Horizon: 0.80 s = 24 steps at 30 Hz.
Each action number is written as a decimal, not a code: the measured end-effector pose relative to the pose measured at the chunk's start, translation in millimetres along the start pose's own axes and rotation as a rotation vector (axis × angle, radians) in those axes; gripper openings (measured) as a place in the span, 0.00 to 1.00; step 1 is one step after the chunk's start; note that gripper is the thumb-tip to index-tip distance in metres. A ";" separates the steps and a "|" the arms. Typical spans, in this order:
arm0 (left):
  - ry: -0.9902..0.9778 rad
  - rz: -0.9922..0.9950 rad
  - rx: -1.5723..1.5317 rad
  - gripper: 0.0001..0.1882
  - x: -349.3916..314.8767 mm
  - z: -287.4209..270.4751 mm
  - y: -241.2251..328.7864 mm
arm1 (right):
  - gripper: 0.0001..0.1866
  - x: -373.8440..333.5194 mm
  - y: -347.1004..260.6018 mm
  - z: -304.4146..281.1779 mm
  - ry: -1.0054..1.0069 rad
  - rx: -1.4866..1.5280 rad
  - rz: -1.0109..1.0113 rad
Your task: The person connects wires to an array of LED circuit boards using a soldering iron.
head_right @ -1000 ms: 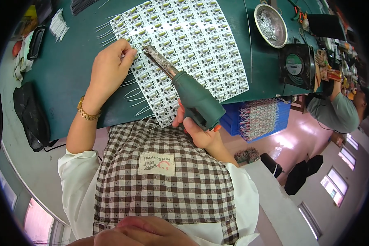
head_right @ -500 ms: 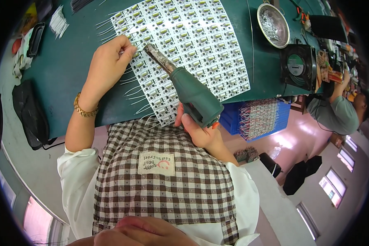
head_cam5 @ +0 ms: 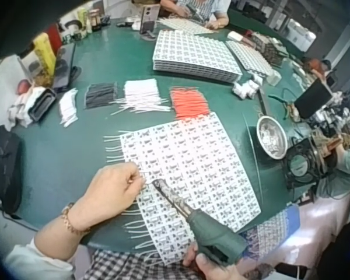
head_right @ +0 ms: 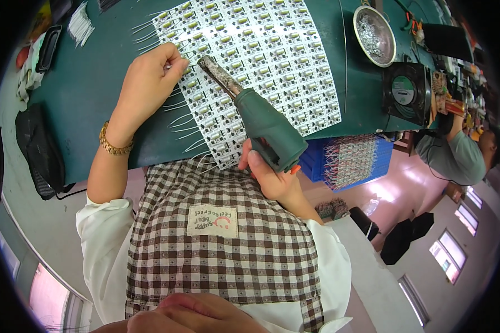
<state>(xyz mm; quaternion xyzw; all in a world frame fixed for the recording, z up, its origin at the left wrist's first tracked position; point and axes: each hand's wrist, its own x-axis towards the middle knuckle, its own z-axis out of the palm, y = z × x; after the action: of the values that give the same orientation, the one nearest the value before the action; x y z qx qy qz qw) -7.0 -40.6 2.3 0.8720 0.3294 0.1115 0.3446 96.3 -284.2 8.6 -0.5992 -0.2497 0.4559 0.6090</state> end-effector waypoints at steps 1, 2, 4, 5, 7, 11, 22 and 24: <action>-0.001 -0.002 0.006 0.09 0.0 -0.3 0.2 | 0.11 -1.0 1.4 -3.3 -0.025 -0.043 0.026; -0.003 -0.005 0.011 0.09 -0.1 -0.6 0.4 | 0.15 -1.6 2.1 -4.9 -0.049 -0.087 0.052; -0.005 -0.005 0.013 0.09 0.0 -0.4 0.5 | 0.15 1.3 -1.5 -2.3 -0.056 -0.092 0.038; -0.007 -0.004 0.015 0.09 -0.1 -0.2 0.2 | 0.14 2.6 -3.5 -0.5 -0.061 -0.097 0.023; 0.012 0.019 0.012 0.10 -0.7 2.0 -3.0 | 0.09 2.7 -5.6 3.4 -0.043 -0.082 0.004; 0.036 0.053 -0.002 0.11 -0.1 2.9 -4.0 | 0.05 0.1 -6.2 3.8 -0.018 -0.097 -0.005; 0.037 0.050 0.002 0.11 0.7 3.9 -6.0 | 0.11 -0.2 -4.3 6.4 0.000 -0.039 0.051; 0.036 0.045 0.004 0.12 0.7 3.7 -6.0 | 0.10 -0.8 -1.6 4.9 -0.001 -0.037 0.038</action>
<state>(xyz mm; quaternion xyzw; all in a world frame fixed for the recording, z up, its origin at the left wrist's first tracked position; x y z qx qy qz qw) -7.9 -38.8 -4.5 0.8776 0.3160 0.1345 0.3344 92.2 -282.2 11.1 -0.6147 -0.2470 0.4630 0.5889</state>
